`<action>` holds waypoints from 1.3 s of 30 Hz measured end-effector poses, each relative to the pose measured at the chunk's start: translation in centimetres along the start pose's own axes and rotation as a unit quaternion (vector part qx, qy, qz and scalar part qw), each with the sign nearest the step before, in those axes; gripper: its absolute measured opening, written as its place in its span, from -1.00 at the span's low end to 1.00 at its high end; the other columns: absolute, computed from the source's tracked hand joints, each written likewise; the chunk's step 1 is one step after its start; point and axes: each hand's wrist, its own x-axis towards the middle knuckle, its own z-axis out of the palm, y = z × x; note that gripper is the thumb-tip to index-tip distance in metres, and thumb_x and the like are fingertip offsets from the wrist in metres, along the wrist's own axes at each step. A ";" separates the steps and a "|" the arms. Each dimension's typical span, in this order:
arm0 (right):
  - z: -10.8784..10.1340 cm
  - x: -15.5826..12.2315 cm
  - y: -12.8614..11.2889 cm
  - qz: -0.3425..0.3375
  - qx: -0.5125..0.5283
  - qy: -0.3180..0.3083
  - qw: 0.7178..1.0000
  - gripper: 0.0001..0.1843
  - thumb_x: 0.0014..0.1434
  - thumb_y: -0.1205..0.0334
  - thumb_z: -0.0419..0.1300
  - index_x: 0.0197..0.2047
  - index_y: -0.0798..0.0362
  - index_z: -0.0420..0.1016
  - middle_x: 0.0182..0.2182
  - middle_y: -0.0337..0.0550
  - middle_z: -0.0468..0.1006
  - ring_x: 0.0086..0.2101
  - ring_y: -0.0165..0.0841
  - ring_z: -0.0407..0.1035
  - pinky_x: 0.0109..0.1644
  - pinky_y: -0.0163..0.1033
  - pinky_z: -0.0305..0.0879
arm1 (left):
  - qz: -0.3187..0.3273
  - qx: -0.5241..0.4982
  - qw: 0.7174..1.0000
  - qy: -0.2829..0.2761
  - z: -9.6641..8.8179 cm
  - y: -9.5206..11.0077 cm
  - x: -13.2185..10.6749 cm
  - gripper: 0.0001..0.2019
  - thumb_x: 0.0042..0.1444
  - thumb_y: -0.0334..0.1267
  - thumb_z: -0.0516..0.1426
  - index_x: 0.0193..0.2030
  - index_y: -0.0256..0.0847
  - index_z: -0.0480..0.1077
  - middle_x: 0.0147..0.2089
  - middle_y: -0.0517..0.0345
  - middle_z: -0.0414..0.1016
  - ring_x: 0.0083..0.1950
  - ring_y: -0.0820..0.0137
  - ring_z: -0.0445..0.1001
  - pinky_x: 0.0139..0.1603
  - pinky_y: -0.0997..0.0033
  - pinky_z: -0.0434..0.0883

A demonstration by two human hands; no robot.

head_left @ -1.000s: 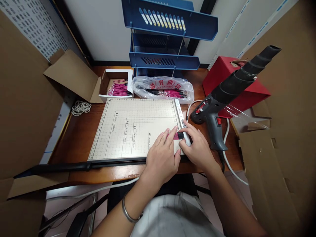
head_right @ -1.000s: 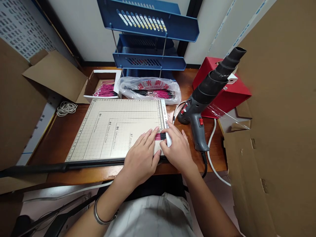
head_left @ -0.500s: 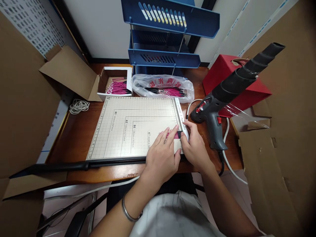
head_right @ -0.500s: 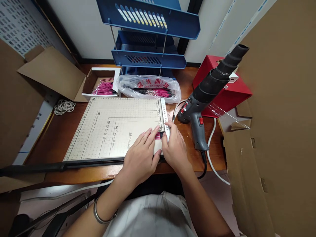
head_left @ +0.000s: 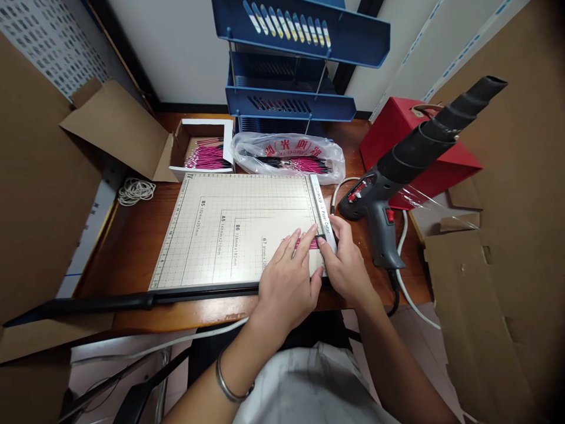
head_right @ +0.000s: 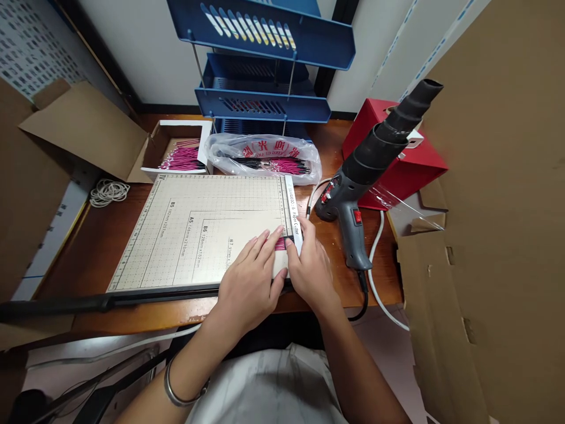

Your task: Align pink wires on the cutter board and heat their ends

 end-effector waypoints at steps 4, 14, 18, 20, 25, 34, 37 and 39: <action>0.0 0.0 -0.8 0.028 -0.041 0.006 0.999 -0.50 0.31 0.06 0.02 0.29 -0.07 0.25 0.21 0.04 0.50 0.17 0.10 0.41 0.22 0.31 0.28 | -0.001 0.000 1.000 -0.001 -0.1 0.0 0.0 -0.44 0.46 -0.13 -0.11 0.46 -0.46 0.17 0.56 -0.01 0.08 0.53 0.15 0.15 0.51 0.11 0.19; -1.0 0.2 0.1 -0.014 -0.008 0.004 1.000 -0.58 0.44 0.02 -0.15 0.22 -0.08 0.30 0.18 -0.01 0.51 0.12 -0.07 0.43 0.19 0.14 0.32 | -0.009 0.014 0.999 -0.027 -0.3 0.1 0.2 -0.42 0.47 -0.12 -0.12 0.45 -0.49 0.17 0.58 -0.04 0.01 0.55 0.16 0.10 0.53 0.15 0.13; -1.4 0.8 0.3 -0.074 -0.026 -0.019 0.997 -0.66 0.44 0.02 -0.10 0.06 -0.06 0.39 0.30 0.03 0.39 0.31 -0.12 0.26 0.35 0.12 0.19 | -0.009 0.016 1.000 -0.024 -0.2 0.1 0.2 -0.42 0.47 -0.11 -0.13 0.46 -0.49 0.16 0.58 -0.01 0.01 0.55 0.16 0.11 0.54 0.16 0.12; -1.3 1.0 0.2 -0.100 -0.054 -0.036 0.993 -0.71 0.43 0.04 -0.05 -0.04 -0.04 0.42 0.35 0.05 0.33 0.36 -0.10 0.19 0.38 0.15 0.15 | -0.009 0.017 1.000 -0.020 -0.2 0.0 0.2 -0.41 0.47 -0.11 -0.14 0.48 -0.49 0.13 0.58 0.00 0.02 0.55 0.17 0.11 0.54 0.16 0.12; -0.9 0.9 -0.1 -0.124 -0.118 0.011 0.985 -0.79 0.37 0.09 0.08 -0.17 -0.04 0.49 0.32 0.04 0.38 0.26 0.00 0.33 0.26 0.23 0.29 | -0.008 0.018 1.000 -0.021 -0.1 0.0 0.2 -0.40 0.47 -0.11 -0.12 0.48 -0.49 0.13 0.58 -0.02 0.00 0.54 0.16 0.11 0.54 0.13 0.13; -0.7 -0.1 0.3 -0.155 -0.182 0.091 0.967 -0.73 0.33 0.10 0.17 -0.12 -0.06 0.71 0.20 -0.02 0.55 0.10 0.00 0.48 0.19 0.23 0.36 | -0.008 0.016 1.000 -0.016 -0.2 0.1 0.2 -0.42 0.47 -0.11 -0.12 0.47 -0.46 0.16 0.58 0.00 0.02 0.54 0.14 0.13 0.53 0.12 0.15; -0.3 0.0 0.4 -0.124 -0.142 0.097 0.977 -0.74 0.32 0.12 0.17 -0.14 -0.06 0.70 0.15 -0.03 0.59 0.08 -0.01 0.49 0.21 0.22 0.35 | -0.008 0.017 1.000 -0.021 -0.3 0.1 0.3 -0.42 0.47 -0.10 -0.12 0.47 -0.46 0.15 0.58 -0.01 0.02 0.54 0.15 0.12 0.53 0.12 0.14; -0.4 0.2 0.5 -0.120 -0.091 0.088 0.985 -0.74 0.32 0.14 0.15 -0.11 -0.03 0.67 0.16 -0.01 0.58 0.12 -0.05 0.47 0.27 0.19 0.32 | -0.009 0.017 1.000 -0.024 -0.3 0.1 0.3 -0.42 0.47 -0.10 -0.12 0.47 -0.47 0.15 0.58 0.00 0.01 0.55 0.15 0.11 0.53 0.12 0.14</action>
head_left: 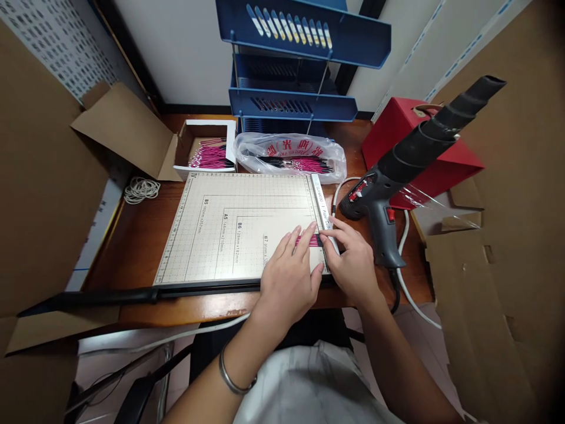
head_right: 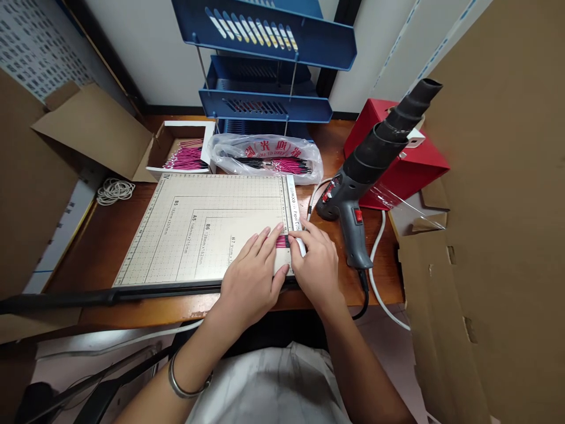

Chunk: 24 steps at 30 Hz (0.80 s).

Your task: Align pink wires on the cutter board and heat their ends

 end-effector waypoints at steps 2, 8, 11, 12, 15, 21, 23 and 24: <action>-0.2 0.3 0.3 0.007 0.059 0.007 0.998 -0.72 0.34 0.14 0.12 -0.02 0.00 0.60 0.17 0.03 0.56 0.16 -0.10 0.44 0.30 0.14 0.31 | 0.000 0.000 1.000 -0.001 0.0 0.0 0.0 -0.41 0.47 -0.11 -0.12 0.46 -0.51 0.16 0.58 0.01 0.00 0.55 0.15 0.11 0.53 0.13 0.14; -0.6 0.8 0.4 0.017 0.070 -0.008 0.997 -0.67 0.36 0.06 0.11 0.12 -0.03 0.45 0.23 0.08 0.45 0.27 -0.11 0.31 0.36 0.16 0.23 | -0.002 -0.003 1.000 0.010 0.2 0.0 -0.1 -0.41 0.47 -0.11 -0.12 0.45 -0.52 0.17 0.58 0.04 0.00 0.54 0.14 0.12 0.53 0.12 0.15; 0.1 0.5 0.1 0.020 0.048 -0.059 0.997 -0.70 0.35 0.04 0.10 0.07 -0.03 0.44 0.30 0.14 0.34 0.33 -0.04 0.21 0.38 0.23 0.15 | 0.000 -0.005 1.000 0.017 0.3 0.0 -0.2 -0.41 0.47 -0.10 -0.12 0.47 -0.49 0.16 0.58 0.04 0.02 0.53 0.15 0.13 0.53 0.12 0.15; 0.3 0.4 0.0 0.024 0.041 -0.067 0.997 -0.71 0.36 0.05 0.08 0.04 -0.02 0.44 0.31 0.15 0.32 0.34 -0.03 0.19 0.38 0.26 0.14 | 0.000 -0.006 1.000 0.018 0.4 0.0 -0.2 -0.41 0.47 -0.09 -0.12 0.47 -0.48 0.15 0.58 0.04 0.03 0.53 0.15 0.13 0.53 0.13 0.15; 0.4 0.2 -0.1 0.025 0.037 -0.051 0.998 -0.75 0.39 0.10 0.02 -0.01 -0.02 0.44 0.31 0.14 0.31 0.33 -0.06 0.20 0.38 0.26 0.12 | 0.000 -0.005 1.000 0.022 0.5 0.0 -0.2 -0.41 0.47 -0.10 -0.12 0.47 -0.49 0.15 0.58 0.03 0.03 0.53 0.16 0.13 0.53 0.13 0.15; -1.1 0.2 -0.2 -0.020 0.031 -0.029 0.999 -0.84 0.33 0.16 0.11 -0.11 -0.02 0.49 0.30 0.10 0.36 0.31 -0.08 0.25 0.38 0.20 0.17 | 0.001 0.004 1.000 0.023 0.5 0.0 -0.3 -0.40 0.47 -0.09 -0.12 0.45 -0.53 0.17 0.58 -0.04 0.02 0.54 0.16 0.12 0.52 0.13 0.14; -1.7 -0.1 0.1 -0.032 0.027 -0.037 0.998 -0.85 0.31 0.17 0.15 -0.10 -0.03 0.50 0.30 0.08 0.36 0.30 -0.09 0.27 0.37 0.18 0.18 | 0.007 0.006 1.000 0.029 0.3 0.0 -0.3 -0.40 0.47 -0.08 -0.11 0.45 -0.54 0.16 0.58 -0.09 0.02 0.55 0.15 0.09 0.52 0.11 0.12; -2.0 -0.3 0.2 -0.036 0.027 -0.037 0.998 -0.85 0.31 0.18 0.16 -0.09 -0.03 0.50 0.29 0.08 0.38 0.29 -0.09 0.28 0.37 0.18 0.19 | 0.011 0.006 0.999 0.038 0.1 -0.1 -0.2 -0.40 0.46 -0.09 -0.09 0.45 -0.53 0.15 0.58 -0.11 0.02 0.56 0.14 0.07 0.52 0.08 0.11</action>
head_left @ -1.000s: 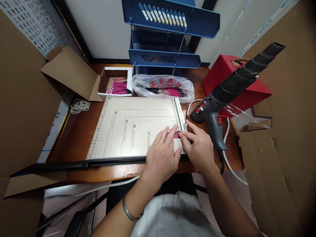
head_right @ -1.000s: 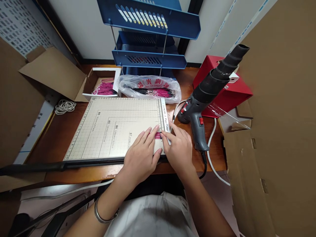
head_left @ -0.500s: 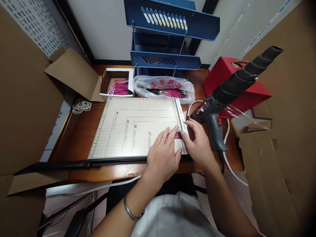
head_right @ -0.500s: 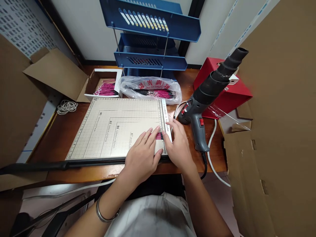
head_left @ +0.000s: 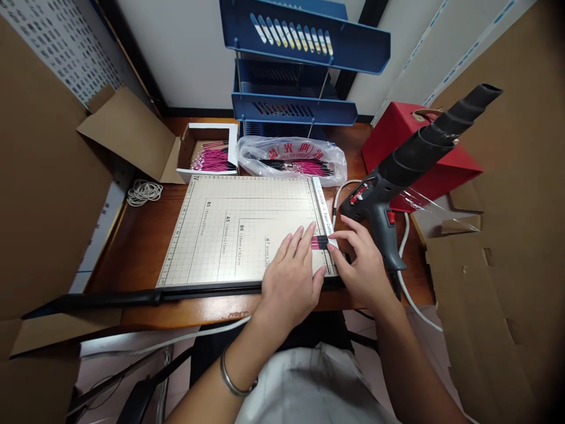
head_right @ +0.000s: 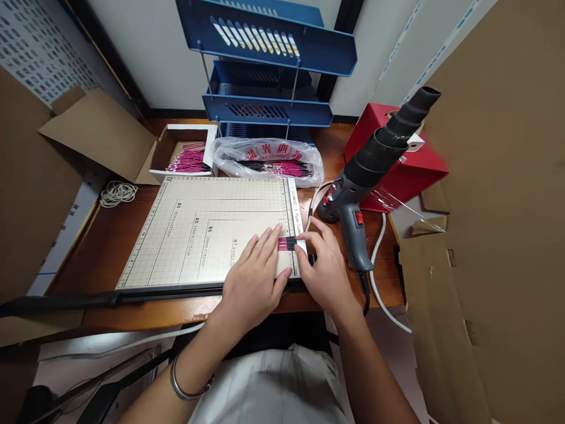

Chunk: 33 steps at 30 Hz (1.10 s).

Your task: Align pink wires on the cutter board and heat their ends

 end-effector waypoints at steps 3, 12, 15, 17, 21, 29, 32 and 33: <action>-0.6 -0.8 0.5 0.001 -0.001 0.023 1.000 -0.84 0.31 0.18 0.17 -0.06 -0.04 0.49 0.25 0.07 0.43 0.26 -0.11 0.33 0.36 0.18 0.20 | -0.008 -0.015 0.999 0.038 -1.0 -0.6 0.7 -0.53 0.44 -0.17 -0.02 0.38 -0.35 0.27 0.53 -0.14 0.16 0.51 0.08 0.13 0.48 -0.09 0.10; -1.1 -2.6 1.2 0.017 0.013 0.031 0.999 -0.84 0.32 0.14 0.20 -0.06 -0.07 0.51 0.24 0.03 0.45 0.24 -0.10 0.36 0.34 0.16 0.22 | 0.005 -0.066 0.998 0.010 -2.1 -2.8 4.4 -0.82 0.34 -0.28 0.15 -0.26 -0.17 0.58 -0.27 0.07 0.53 -0.15 0.23 0.41 -0.11 0.14 0.19; -1.2 -2.9 1.1 0.027 0.027 0.021 0.999 -0.84 0.32 0.15 0.21 -0.05 -0.08 0.51 0.25 0.02 0.44 0.25 -0.11 0.34 0.35 0.14 0.22 | 0.011 -0.053 0.998 -0.009 -2.0 -3.0 4.8 -0.80 0.35 -0.29 0.15 -0.26 -0.18 0.59 -0.28 0.08 0.52 -0.16 0.23 0.40 -0.13 0.14 0.16; -1.2 -2.9 0.9 0.034 0.037 0.017 0.999 -0.85 0.32 0.16 0.21 -0.05 -0.08 0.51 0.25 0.02 0.43 0.26 -0.12 0.33 0.36 0.12 0.21 | 0.016 -0.052 0.998 -0.022 -2.0 -3.1 5.0 -0.80 0.35 -0.30 0.16 -0.27 -0.19 0.60 -0.27 0.07 0.52 -0.16 0.24 0.40 -0.13 0.15 0.16; -1.1 -3.0 0.3 0.044 0.048 0.011 0.998 -0.86 0.32 0.17 0.21 -0.06 -0.08 0.51 0.25 0.01 0.43 0.26 -0.13 0.33 0.36 0.09 0.22 | 0.030 -0.055 0.997 -0.050 -2.3 -3.3 5.3 -0.80 0.35 -0.32 0.16 -0.28 -0.21 0.58 -0.27 0.06 0.52 -0.15 0.25 0.41 -0.12 0.19 0.17; -0.5 -3.1 -0.4 0.045 0.064 0.011 0.997 -0.82 0.33 0.15 0.21 -0.02 -0.07 0.48 0.25 0.02 0.42 0.25 -0.15 0.34 0.32 0.04 0.28 | 0.089 0.010 0.992 -0.085 -2.4 -3.4 6.1 -0.79 0.36 -0.37 0.12 -0.30 -0.26 0.53 -0.31 0.04 0.45 -0.15 0.21 0.39 -0.14 0.21 0.17; -0.3 -3.1 -0.3 0.048 0.066 0.012 0.997 -0.80 0.33 0.15 0.21 0.01 -0.06 0.47 0.25 0.01 0.42 0.25 -0.15 0.34 0.32 0.05 0.27 | 0.085 0.009 0.994 -0.071 -3.2 -3.2 5.6 -0.78 0.39 -0.36 0.09 -0.27 -0.26 0.51 -0.29 0.05 0.44 -0.17 0.22 0.38 -0.15 0.21 0.17; -0.2 -3.0 -0.3 0.048 0.065 0.013 0.997 -0.79 0.33 0.14 0.21 0.02 -0.06 0.46 0.25 0.01 0.42 0.25 -0.15 0.34 0.33 0.06 0.27 | 0.082 0.004 0.995 -0.064 -3.6 -3.1 5.3 -0.78 0.41 -0.35 0.07 -0.26 -0.25 0.50 -0.28 0.06 0.44 -0.17 0.23 0.37 -0.15 0.21 0.17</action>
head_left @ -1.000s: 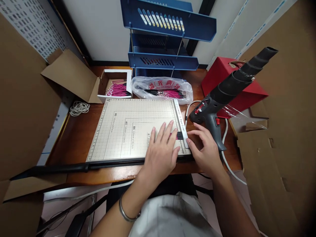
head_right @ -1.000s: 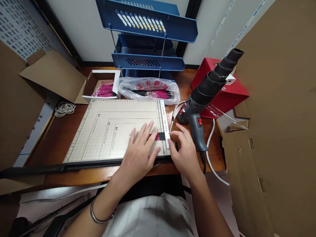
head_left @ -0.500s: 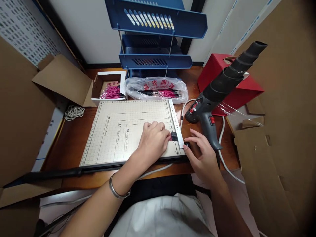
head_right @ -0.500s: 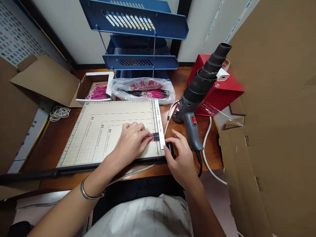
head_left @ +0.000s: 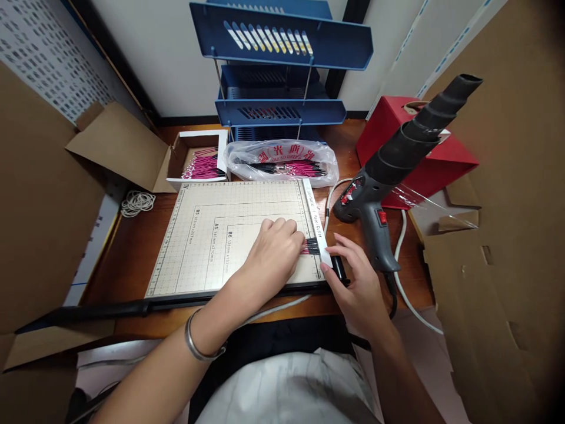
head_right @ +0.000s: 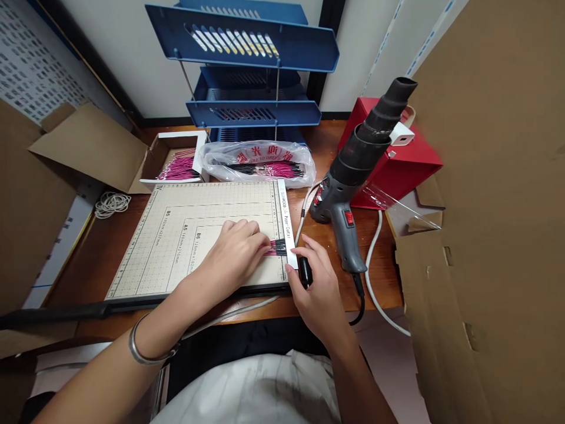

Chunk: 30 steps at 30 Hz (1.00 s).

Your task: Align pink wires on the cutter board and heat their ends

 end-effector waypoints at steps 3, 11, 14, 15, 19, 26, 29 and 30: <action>0.1 0.3 0.1 -0.011 -0.002 -0.002 1.000 -0.75 0.32 0.16 0.21 0.05 -0.05 0.45 0.25 0.02 0.42 0.25 -0.15 0.33 0.34 0.07 0.25 | 0.002 -0.002 1.000 0.017 -0.7 0.7 -1.2 -0.77 0.43 -0.36 0.03 -0.23 -0.25 0.48 -0.25 0.06 0.45 -0.19 0.24 0.35 -0.16 0.21 0.17; 0.1 0.7 0.4 -0.041 -0.014 -0.028 0.999 -0.68 0.29 0.23 0.20 0.11 -0.03 0.41 0.26 0.04 0.39 0.27 -0.19 0.30 0.36 0.00 0.24 | 0.017 0.068 0.997 0.037 1.4 1.8 -1.8 -0.82 0.38 -0.37 0.09 -0.28 -0.25 0.44 -0.28 0.05 0.44 -0.21 0.22 0.35 -0.21 0.21 0.15; 0.7 0.9 0.3 -0.029 -0.015 -0.018 0.999 -0.67 0.29 0.22 0.18 0.12 -0.01 0.40 0.26 0.05 0.40 0.27 -0.18 0.31 0.36 0.02 0.23 | 0.014 0.067 0.997 0.045 1.6 1.6 -1.4 -0.83 0.37 -0.37 0.10 -0.27 -0.26 0.45 -0.28 0.05 0.44 -0.21 0.21 0.36 -0.22 0.20 0.14; 0.9 0.9 0.2 -0.021 -0.014 -0.012 1.000 -0.67 0.29 0.22 0.16 0.12 -0.01 0.40 0.26 0.05 0.40 0.26 -0.18 0.31 0.36 0.03 0.22 | 0.011 0.064 0.997 0.045 1.6 1.6 -1.4 -0.84 0.37 -0.37 0.11 -0.27 -0.26 0.45 -0.28 0.05 0.44 -0.21 0.20 0.36 -0.22 0.20 0.14; 1.7 1.3 -0.3 0.043 -0.004 0.000 0.999 -0.60 0.31 0.13 0.11 0.18 0.03 0.37 0.24 0.07 0.45 0.25 -0.11 0.33 0.35 0.10 0.23 | 0.001 0.050 0.998 0.047 1.6 1.5 -1.3 -0.85 0.37 -0.38 0.11 -0.24 -0.26 0.46 -0.26 0.06 0.46 -0.19 0.20 0.37 -0.21 0.19 0.15; 2.3 1.7 -1.3 0.148 -0.049 -0.029 0.987 -0.47 0.31 0.00 0.05 0.28 0.00 0.30 0.18 0.05 0.53 0.15 0.07 0.41 0.20 0.27 0.30 | -0.001 0.042 0.997 0.062 2.1 1.3 -1.2 -0.84 0.38 -0.36 0.10 -0.24 -0.25 0.47 -0.27 0.06 0.47 -0.20 0.21 0.37 -0.22 0.19 0.14; 2.5 1.8 -1.7 0.158 -0.067 -0.022 0.985 -0.46 0.31 -0.03 0.02 0.27 0.01 0.30 0.17 0.05 0.53 0.13 0.11 0.41 0.14 0.28 0.33 | 0.002 0.049 0.996 0.069 2.2 1.2 -1.2 -0.83 0.38 -0.37 0.10 -0.26 -0.24 0.46 -0.28 0.07 0.45 -0.21 0.21 0.36 -0.22 0.19 0.14; 2.5 1.8 -1.7 0.162 -0.071 -0.021 0.984 -0.47 0.31 -0.04 0.02 0.26 0.00 0.31 0.16 0.04 0.54 0.12 0.12 0.42 0.12 0.29 0.33 | 0.003 0.051 0.996 0.073 2.2 1.2 -1.2 -0.82 0.38 -0.38 0.10 -0.27 -0.24 0.46 -0.29 0.07 0.45 -0.22 0.21 0.36 -0.23 0.19 0.14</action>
